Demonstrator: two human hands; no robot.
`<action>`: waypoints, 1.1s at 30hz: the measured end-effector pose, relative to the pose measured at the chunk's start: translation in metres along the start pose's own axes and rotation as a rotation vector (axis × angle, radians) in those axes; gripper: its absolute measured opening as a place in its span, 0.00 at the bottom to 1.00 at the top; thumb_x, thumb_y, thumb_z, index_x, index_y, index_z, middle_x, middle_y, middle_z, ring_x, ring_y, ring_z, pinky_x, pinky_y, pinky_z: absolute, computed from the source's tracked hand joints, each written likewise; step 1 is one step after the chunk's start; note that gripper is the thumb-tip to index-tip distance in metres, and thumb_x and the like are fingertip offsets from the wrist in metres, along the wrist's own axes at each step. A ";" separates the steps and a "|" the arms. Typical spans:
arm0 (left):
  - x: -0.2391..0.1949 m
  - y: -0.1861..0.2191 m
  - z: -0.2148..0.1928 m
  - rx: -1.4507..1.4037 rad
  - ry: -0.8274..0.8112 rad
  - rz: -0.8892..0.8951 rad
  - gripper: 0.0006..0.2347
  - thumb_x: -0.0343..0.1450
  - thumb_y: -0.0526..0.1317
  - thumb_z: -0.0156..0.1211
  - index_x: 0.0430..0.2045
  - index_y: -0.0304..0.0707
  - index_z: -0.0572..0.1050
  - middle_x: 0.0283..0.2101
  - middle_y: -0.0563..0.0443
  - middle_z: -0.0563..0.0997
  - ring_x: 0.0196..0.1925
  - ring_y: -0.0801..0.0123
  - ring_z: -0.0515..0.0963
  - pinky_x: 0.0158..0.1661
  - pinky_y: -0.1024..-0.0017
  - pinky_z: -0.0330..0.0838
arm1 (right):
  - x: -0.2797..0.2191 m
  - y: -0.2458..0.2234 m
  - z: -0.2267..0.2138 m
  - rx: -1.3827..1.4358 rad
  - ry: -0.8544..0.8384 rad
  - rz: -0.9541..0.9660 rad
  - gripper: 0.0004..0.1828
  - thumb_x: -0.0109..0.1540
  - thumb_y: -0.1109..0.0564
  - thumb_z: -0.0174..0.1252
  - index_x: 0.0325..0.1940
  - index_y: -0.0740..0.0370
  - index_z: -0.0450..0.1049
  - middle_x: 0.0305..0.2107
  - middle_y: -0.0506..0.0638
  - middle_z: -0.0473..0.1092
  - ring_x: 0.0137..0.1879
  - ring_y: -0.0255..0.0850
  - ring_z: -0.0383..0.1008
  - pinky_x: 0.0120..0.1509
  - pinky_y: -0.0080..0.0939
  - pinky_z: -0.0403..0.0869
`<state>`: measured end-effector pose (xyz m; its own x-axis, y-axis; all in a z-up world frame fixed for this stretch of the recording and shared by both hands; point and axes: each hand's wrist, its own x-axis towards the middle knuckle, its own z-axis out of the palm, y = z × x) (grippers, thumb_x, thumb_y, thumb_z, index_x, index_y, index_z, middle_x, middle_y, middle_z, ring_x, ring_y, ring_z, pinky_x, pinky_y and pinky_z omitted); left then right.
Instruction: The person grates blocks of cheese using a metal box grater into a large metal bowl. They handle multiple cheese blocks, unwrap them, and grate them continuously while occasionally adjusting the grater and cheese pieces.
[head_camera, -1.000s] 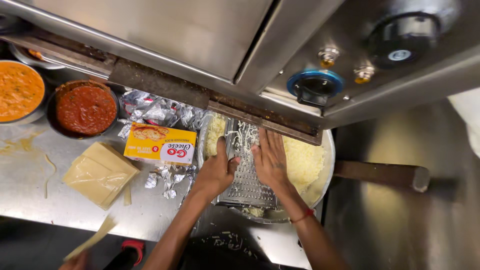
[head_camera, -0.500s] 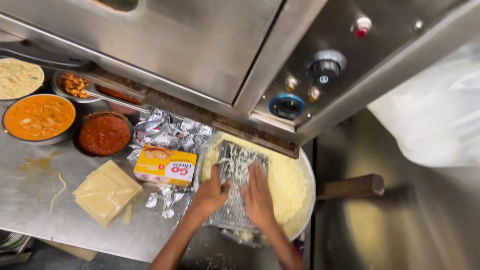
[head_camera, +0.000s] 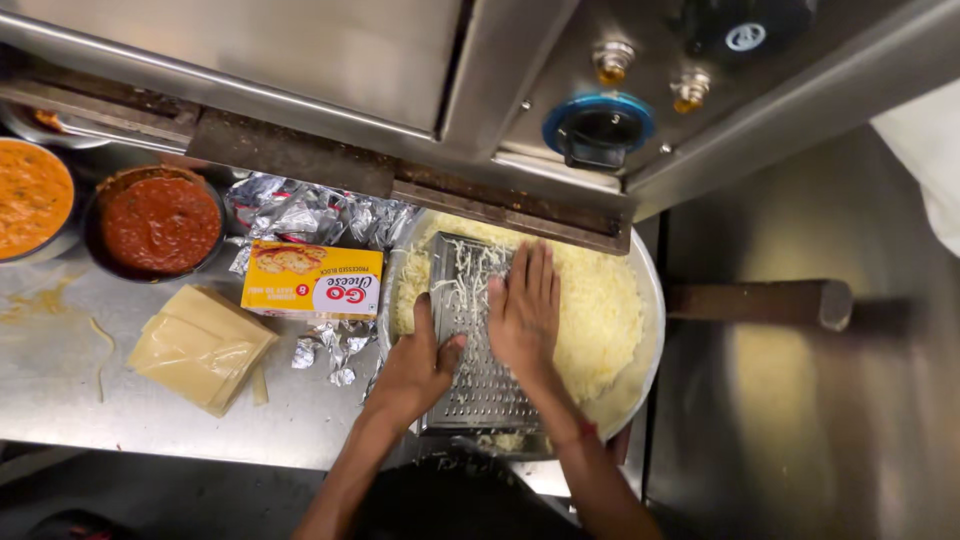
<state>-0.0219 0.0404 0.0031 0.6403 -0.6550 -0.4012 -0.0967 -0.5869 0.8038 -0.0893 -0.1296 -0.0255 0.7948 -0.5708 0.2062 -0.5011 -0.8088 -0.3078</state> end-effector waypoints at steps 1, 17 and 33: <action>0.002 0.000 0.001 -0.017 0.023 0.035 0.28 0.74 0.46 0.53 0.63 0.32 0.48 0.35 0.18 0.80 0.41 0.26 0.80 0.44 0.42 0.72 | 0.012 0.005 0.004 -0.019 -0.034 0.021 0.36 0.72 0.42 0.34 0.76 0.73 0.52 0.73 0.70 0.49 0.80 0.63 0.44 0.82 0.59 0.42; 0.004 -0.011 0.030 0.002 0.245 0.055 0.30 0.73 0.47 0.54 0.65 0.29 0.50 0.33 0.27 0.81 0.35 0.32 0.81 0.37 0.43 0.74 | -0.102 0.011 -0.045 0.177 -0.220 -0.346 0.36 0.75 0.44 0.35 0.80 0.71 0.43 0.78 0.68 0.41 0.84 0.62 0.40 0.84 0.59 0.43; 0.008 -0.012 0.019 -0.024 0.082 0.063 0.34 0.74 0.48 0.53 0.68 0.24 0.44 0.31 0.23 0.81 0.36 0.30 0.81 0.39 0.43 0.73 | -0.004 0.031 0.000 0.072 -0.208 -0.022 0.37 0.74 0.43 0.34 0.81 0.69 0.42 0.79 0.64 0.39 0.85 0.57 0.34 0.84 0.62 0.35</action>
<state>-0.0302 0.0334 -0.0180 0.6939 -0.6487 -0.3126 -0.1213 -0.5332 0.8373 -0.1085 -0.1526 -0.0356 0.8626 -0.5055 0.0199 -0.4628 -0.8044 -0.3724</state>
